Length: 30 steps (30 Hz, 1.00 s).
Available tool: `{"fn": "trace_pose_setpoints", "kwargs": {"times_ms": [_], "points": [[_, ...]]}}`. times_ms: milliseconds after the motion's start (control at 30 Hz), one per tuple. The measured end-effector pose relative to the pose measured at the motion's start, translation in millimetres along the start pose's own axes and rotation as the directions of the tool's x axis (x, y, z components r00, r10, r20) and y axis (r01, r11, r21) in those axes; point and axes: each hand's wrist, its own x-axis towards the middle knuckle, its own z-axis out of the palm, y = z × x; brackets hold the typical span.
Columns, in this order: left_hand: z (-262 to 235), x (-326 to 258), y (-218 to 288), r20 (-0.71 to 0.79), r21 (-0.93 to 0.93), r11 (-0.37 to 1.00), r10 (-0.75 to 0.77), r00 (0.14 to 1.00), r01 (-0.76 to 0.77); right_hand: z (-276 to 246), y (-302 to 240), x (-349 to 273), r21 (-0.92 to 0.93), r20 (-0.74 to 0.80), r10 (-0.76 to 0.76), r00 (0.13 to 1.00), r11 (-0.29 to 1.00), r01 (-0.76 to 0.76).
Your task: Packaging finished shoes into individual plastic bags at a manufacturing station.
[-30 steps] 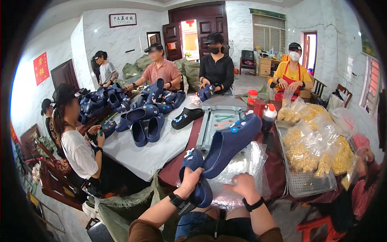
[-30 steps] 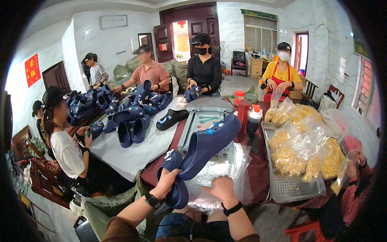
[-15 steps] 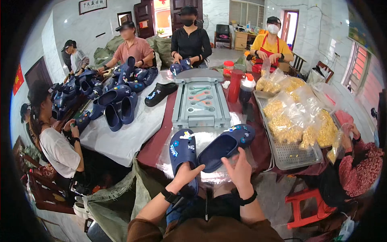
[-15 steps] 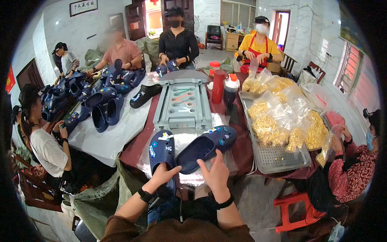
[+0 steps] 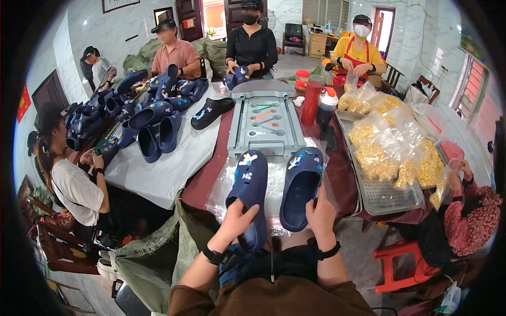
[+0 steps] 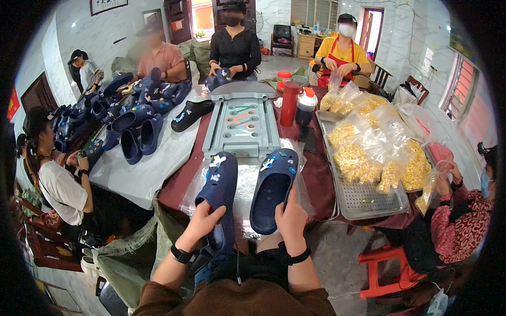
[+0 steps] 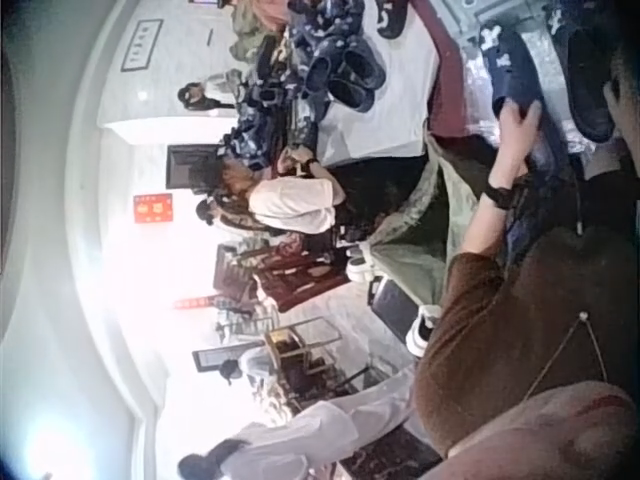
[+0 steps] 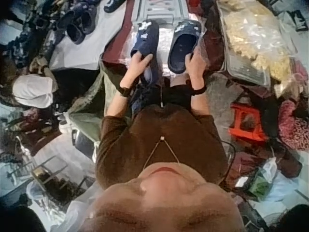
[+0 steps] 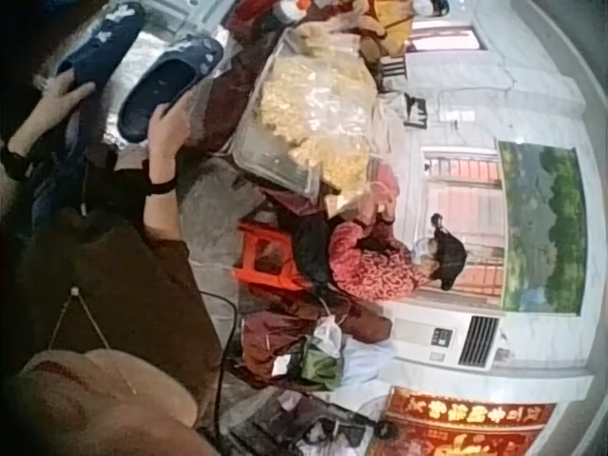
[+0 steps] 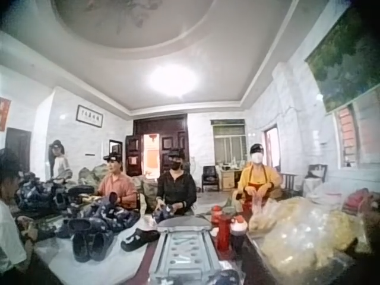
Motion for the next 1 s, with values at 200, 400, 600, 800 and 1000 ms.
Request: {"fn": "trace_pose_setpoints", "kwargs": {"times_ms": [200,400,600,800,1000], "points": [[-6,29,16,0.074,-0.511,0.827,-0.230,0.970,0.235,-3,7,0,0.082,-0.041,0.023,0.999,0.996,-0.019],[10,55,-25,0.122,-0.664,0.706,-0.222,0.967,0.246,38,60,-5,0.680,0.054,0.148,0.987,0.719,-0.145],[13,43,-31,0.083,-0.660,0.702,-0.286,0.955,0.267,37,29,-10,0.789,0.411,0.130,0.903,0.446,-0.423],[37,16,-14,0.102,-0.492,0.848,-0.171,0.980,0.199,11,-20,-6,0.337,0.376,0.133,0.917,0.902,-0.269],[43,14,-7,0.210,-0.389,0.895,-0.147,0.967,0.220,35,10,-3,0.263,0.310,0.135,0.941,0.939,-0.222]]}}
